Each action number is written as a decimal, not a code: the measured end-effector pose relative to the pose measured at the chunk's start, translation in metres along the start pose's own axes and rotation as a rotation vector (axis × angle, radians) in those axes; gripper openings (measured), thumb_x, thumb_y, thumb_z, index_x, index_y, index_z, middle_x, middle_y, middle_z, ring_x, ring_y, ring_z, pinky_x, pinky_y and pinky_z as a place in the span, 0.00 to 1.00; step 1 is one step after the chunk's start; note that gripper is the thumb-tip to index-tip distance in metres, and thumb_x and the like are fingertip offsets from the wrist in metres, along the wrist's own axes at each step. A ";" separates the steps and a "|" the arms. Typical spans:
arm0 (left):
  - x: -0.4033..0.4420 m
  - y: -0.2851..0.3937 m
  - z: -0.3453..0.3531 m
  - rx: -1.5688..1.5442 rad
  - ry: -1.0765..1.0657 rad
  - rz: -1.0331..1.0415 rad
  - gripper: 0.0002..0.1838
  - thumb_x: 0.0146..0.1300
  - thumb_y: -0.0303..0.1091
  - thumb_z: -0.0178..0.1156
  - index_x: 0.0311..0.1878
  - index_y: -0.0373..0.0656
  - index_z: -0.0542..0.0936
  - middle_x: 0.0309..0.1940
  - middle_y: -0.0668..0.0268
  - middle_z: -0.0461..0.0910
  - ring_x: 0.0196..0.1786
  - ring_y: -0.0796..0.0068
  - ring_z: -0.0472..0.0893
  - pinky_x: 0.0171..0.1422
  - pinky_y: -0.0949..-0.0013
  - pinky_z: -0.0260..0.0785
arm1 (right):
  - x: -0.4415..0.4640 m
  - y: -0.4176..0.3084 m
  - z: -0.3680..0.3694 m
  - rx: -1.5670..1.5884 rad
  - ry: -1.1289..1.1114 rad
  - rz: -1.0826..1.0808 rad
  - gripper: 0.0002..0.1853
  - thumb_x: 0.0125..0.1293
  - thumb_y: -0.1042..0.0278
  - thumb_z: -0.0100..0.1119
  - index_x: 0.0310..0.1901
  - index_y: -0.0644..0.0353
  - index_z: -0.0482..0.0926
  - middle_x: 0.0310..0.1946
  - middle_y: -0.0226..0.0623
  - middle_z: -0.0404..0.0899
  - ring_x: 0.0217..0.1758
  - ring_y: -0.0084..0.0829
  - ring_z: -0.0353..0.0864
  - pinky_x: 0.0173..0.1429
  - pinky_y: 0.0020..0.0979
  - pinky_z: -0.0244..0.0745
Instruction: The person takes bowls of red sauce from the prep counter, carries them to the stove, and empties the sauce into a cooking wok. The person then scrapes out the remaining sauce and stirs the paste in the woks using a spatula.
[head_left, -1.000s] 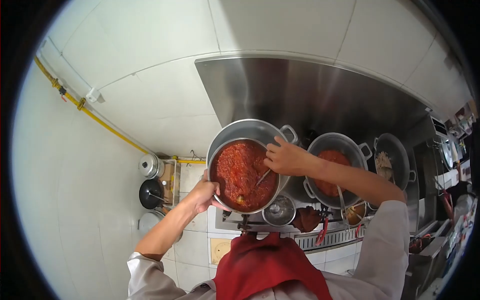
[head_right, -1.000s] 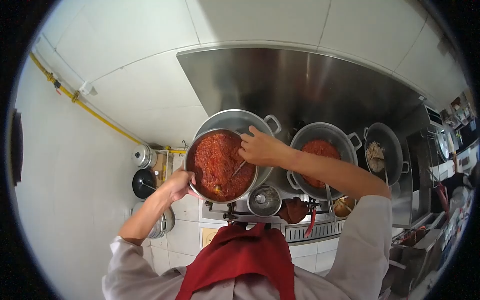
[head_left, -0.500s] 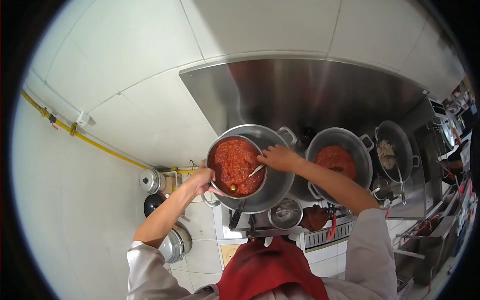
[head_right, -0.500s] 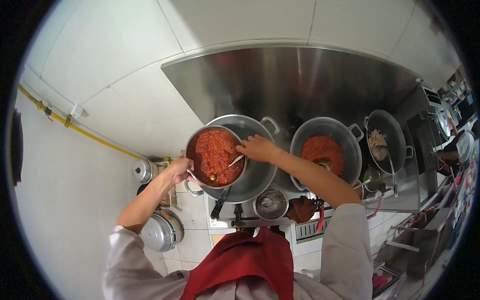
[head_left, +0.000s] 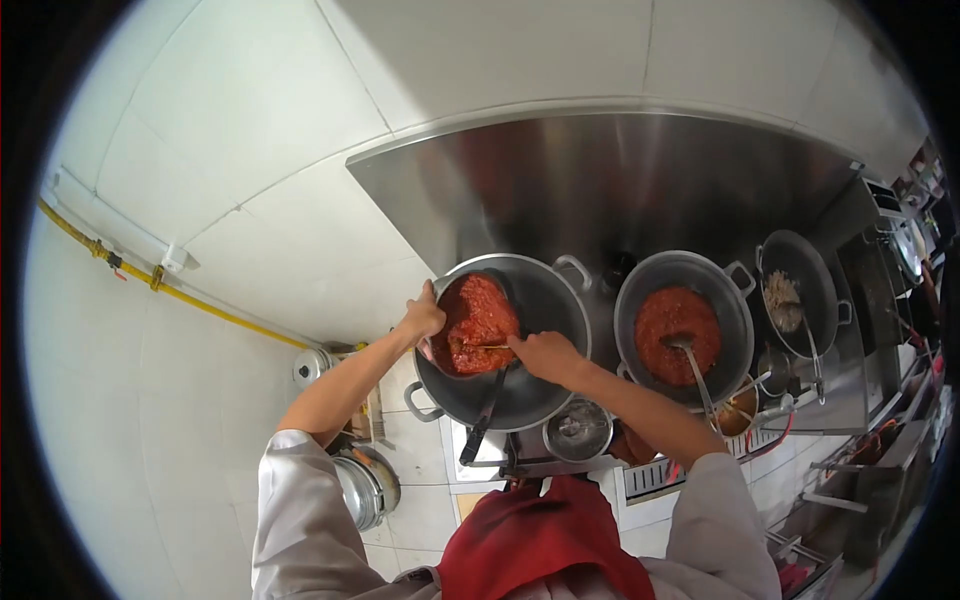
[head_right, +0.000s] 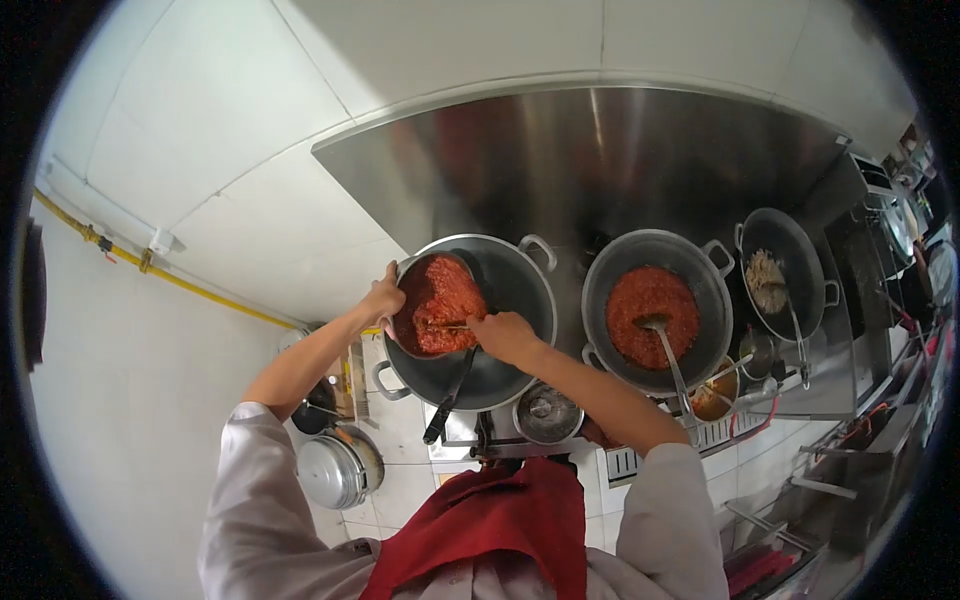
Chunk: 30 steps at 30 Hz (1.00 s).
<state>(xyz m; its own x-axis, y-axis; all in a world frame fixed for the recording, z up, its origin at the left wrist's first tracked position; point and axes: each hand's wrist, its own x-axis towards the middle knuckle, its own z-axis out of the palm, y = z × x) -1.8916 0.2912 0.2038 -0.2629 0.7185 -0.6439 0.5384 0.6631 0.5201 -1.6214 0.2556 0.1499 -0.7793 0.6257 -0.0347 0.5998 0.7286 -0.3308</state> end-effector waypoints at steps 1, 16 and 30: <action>0.001 0.006 0.003 0.066 0.014 0.017 0.48 0.64 0.22 0.48 0.83 0.62 0.38 0.80 0.36 0.32 0.65 0.09 0.64 0.36 0.31 0.84 | -0.004 -0.001 0.003 0.055 0.019 0.058 0.11 0.67 0.72 0.53 0.49 0.62 0.76 0.31 0.49 0.86 0.36 0.51 0.89 0.41 0.50 0.84; -0.033 0.034 0.083 0.889 0.351 0.435 0.53 0.63 0.23 0.59 0.84 0.48 0.38 0.83 0.41 0.30 0.75 0.18 0.56 0.69 0.27 0.65 | -0.038 0.015 0.065 0.179 0.203 0.239 0.09 0.71 0.71 0.48 0.48 0.61 0.75 0.30 0.55 0.86 0.34 0.52 0.89 0.39 0.51 0.85; -0.100 0.054 0.111 0.949 0.652 0.640 0.56 0.59 0.15 0.58 0.84 0.68 0.45 0.83 0.42 0.30 0.72 0.17 0.62 0.53 0.45 0.84 | -0.067 0.005 0.021 0.279 0.315 0.296 0.14 0.69 0.74 0.49 0.54 0.67 0.73 0.31 0.60 0.85 0.37 0.58 0.88 0.43 0.53 0.84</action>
<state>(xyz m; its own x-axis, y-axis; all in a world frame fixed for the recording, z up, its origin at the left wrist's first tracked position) -1.7474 0.2320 0.2339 0.0551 0.9941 0.0933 0.9899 -0.0422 -0.1354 -1.5701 0.2118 0.1311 -0.4651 0.8788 0.1065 0.6816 0.4323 -0.5903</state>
